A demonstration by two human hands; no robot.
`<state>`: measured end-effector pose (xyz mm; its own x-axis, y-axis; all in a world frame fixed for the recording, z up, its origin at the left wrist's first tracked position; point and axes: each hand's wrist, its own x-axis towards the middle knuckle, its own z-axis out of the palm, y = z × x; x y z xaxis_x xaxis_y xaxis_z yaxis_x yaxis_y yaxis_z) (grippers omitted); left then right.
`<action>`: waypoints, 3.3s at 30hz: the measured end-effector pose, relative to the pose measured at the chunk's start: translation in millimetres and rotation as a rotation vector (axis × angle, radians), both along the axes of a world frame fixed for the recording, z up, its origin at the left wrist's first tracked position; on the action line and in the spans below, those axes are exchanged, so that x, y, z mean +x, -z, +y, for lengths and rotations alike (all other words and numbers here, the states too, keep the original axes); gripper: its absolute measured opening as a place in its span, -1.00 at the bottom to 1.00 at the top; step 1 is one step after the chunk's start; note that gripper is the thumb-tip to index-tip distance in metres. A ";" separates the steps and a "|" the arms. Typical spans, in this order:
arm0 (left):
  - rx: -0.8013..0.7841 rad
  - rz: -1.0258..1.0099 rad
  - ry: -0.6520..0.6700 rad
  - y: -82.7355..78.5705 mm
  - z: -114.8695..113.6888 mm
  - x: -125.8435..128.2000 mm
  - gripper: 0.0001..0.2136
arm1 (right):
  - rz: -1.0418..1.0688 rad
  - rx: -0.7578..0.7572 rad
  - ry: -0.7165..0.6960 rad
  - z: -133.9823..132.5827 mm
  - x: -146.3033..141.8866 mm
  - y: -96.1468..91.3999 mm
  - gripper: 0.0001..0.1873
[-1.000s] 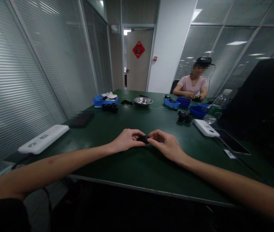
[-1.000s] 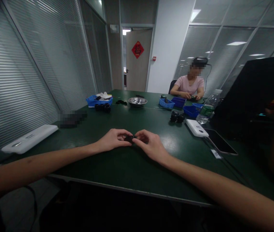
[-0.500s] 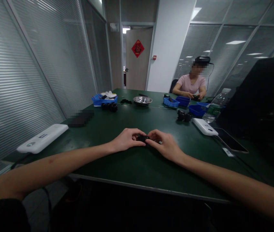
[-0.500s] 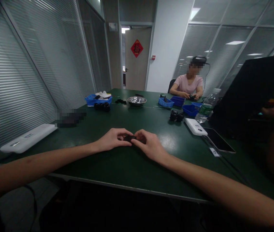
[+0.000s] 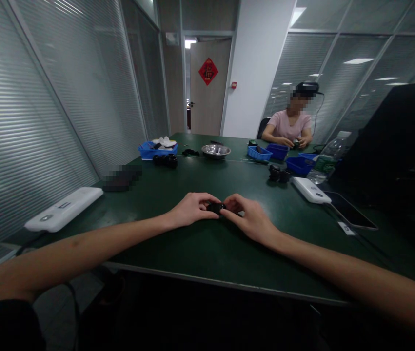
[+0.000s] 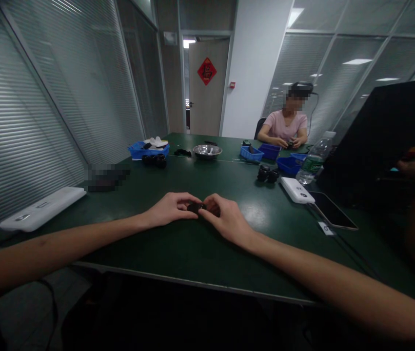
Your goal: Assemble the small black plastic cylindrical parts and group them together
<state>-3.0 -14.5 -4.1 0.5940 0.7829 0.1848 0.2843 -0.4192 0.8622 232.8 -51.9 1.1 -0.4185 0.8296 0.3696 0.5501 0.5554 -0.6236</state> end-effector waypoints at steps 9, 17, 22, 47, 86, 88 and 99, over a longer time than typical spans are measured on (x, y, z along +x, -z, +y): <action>0.012 0.023 -0.005 -1.5 0.3 -1.5 -0.56 | 0.010 0.046 0.006 -1.2 1.0 0.2 -0.74; 0.002 0.011 0.003 -1.9 -1.7 -0.8 -0.56 | -0.052 0.067 0.003 -0.5 0.8 -1.7 -0.77; -0.019 -0.006 -0.007 1.2 1.9 -0.8 -0.56 | -0.059 0.046 0.043 -1.5 1.8 -1.8 -0.71; -0.037 -0.028 0.007 0.5 1.0 0.0 -0.56 | -0.050 0.057 -0.007 -2.0 2.5 -2.9 -0.68; -0.005 0.030 -0.007 -2.4 -1.1 -0.4 -0.55 | -0.035 0.031 -0.021 -0.9 0.4 -7.3 -0.75; 0.002 0.044 -0.014 -3.9 -2.3 -0.1 -0.54 | -0.050 0.016 -0.017 -0.6 0.3 -7.7 -0.79; -0.024 0.021 -0.003 -4.3 -2.4 -0.7 -0.55 | -0.060 0.036 -0.021 -0.5 0.5 -6.1 -0.79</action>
